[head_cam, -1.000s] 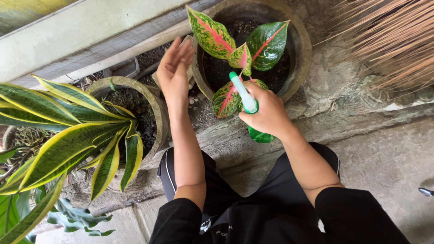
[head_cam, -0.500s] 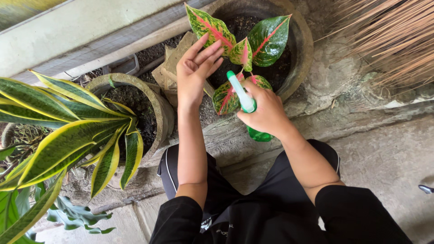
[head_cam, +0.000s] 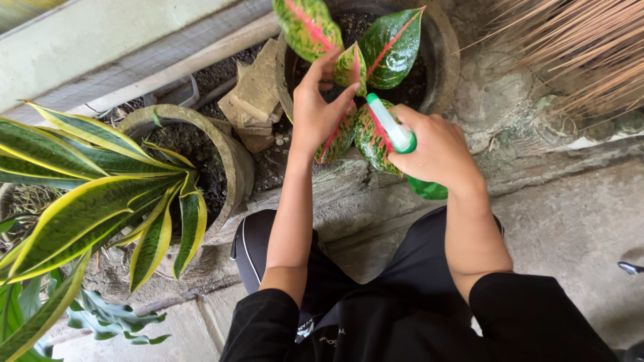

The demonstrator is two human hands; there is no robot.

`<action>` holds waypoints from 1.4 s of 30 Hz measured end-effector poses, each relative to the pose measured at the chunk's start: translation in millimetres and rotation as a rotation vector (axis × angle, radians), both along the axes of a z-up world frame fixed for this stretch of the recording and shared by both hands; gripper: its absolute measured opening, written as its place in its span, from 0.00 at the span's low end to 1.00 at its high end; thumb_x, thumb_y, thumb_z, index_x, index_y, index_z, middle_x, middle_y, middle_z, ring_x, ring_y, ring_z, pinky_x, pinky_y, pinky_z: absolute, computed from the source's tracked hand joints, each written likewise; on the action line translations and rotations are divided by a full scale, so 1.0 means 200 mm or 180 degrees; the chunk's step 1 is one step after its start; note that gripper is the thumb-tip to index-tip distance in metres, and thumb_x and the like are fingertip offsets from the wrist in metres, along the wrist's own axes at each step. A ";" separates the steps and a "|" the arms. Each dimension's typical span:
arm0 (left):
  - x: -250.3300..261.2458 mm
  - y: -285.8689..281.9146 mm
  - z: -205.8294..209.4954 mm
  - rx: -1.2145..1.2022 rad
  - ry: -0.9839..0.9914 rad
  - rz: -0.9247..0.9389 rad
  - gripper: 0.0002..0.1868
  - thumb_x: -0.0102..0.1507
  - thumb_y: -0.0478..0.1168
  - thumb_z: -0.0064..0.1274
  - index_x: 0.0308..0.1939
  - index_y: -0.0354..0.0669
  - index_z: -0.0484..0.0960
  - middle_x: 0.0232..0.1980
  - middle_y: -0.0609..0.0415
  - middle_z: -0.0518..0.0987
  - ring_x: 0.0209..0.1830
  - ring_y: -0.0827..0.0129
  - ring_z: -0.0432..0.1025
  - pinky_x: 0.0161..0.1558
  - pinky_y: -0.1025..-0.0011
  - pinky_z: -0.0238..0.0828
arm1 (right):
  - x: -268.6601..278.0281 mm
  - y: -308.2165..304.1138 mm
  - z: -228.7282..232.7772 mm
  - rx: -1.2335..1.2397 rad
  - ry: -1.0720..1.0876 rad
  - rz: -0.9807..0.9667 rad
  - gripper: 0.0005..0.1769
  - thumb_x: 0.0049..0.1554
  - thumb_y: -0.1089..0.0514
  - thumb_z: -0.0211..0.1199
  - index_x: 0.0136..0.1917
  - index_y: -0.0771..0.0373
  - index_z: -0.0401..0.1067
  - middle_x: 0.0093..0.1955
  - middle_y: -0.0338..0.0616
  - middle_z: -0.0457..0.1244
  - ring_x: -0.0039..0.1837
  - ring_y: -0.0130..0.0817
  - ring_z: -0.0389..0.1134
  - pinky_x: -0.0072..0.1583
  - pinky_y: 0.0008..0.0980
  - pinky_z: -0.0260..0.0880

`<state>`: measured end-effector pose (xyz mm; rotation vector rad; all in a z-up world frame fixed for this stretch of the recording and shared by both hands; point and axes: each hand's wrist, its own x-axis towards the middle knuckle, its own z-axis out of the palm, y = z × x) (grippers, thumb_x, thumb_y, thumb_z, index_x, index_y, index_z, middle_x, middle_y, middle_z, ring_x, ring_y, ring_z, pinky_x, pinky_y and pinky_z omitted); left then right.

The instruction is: The person uses a green spray bottle to mist the leaves of several potted plants by hand.

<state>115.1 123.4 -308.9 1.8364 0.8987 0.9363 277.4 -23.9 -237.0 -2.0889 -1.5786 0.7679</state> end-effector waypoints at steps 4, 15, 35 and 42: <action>0.06 0.01 -0.16 -0.0384 -0.0766 -0.0088 0.16 0.66 0.31 0.62 0.57 0.33 0.79 0.49 0.51 0.86 0.48 0.74 0.81 0.51 0.73 0.79 | -0.02 0.00 0.02 -0.0135 -0.0161 -0.0053 0.37 0.40 0.54 0.70 0.64 0.47 0.72 0.43 0.48 0.71 0.46 0.57 0.72 0.47 0.52 0.67; 0.10 0.02 -0.20 -0.0880 -0.0810 0.0363 0.10 0.69 0.37 0.57 0.45 0.31 0.84 0.37 0.54 0.85 0.35 0.79 0.79 0.34 0.77 0.81 | -0.04 -0.01 0.00 -0.0124 -0.0597 -0.0115 0.37 0.39 0.57 0.68 0.65 0.46 0.73 0.38 0.54 0.70 0.44 0.61 0.71 0.46 0.56 0.66; 0.07 0.05 -0.18 -0.1072 -0.1036 0.0341 0.10 0.69 0.37 0.57 0.47 0.31 0.83 0.38 0.54 0.84 0.36 0.77 0.80 0.37 0.75 0.85 | -0.03 0.03 0.00 -0.0030 -0.0678 -0.0205 0.27 0.41 0.56 0.68 0.56 0.50 0.74 0.34 0.55 0.68 0.40 0.63 0.70 0.42 0.57 0.62; 0.08 0.07 -0.18 -0.1050 -0.1071 0.0453 0.10 0.68 0.37 0.57 0.46 0.30 0.84 0.36 0.54 0.83 0.35 0.77 0.79 0.35 0.75 0.86 | -0.01 0.03 -0.01 -0.0443 -0.0813 -0.0123 0.21 0.43 0.56 0.67 0.52 0.50 0.74 0.36 0.53 0.68 0.43 0.61 0.71 0.44 0.56 0.62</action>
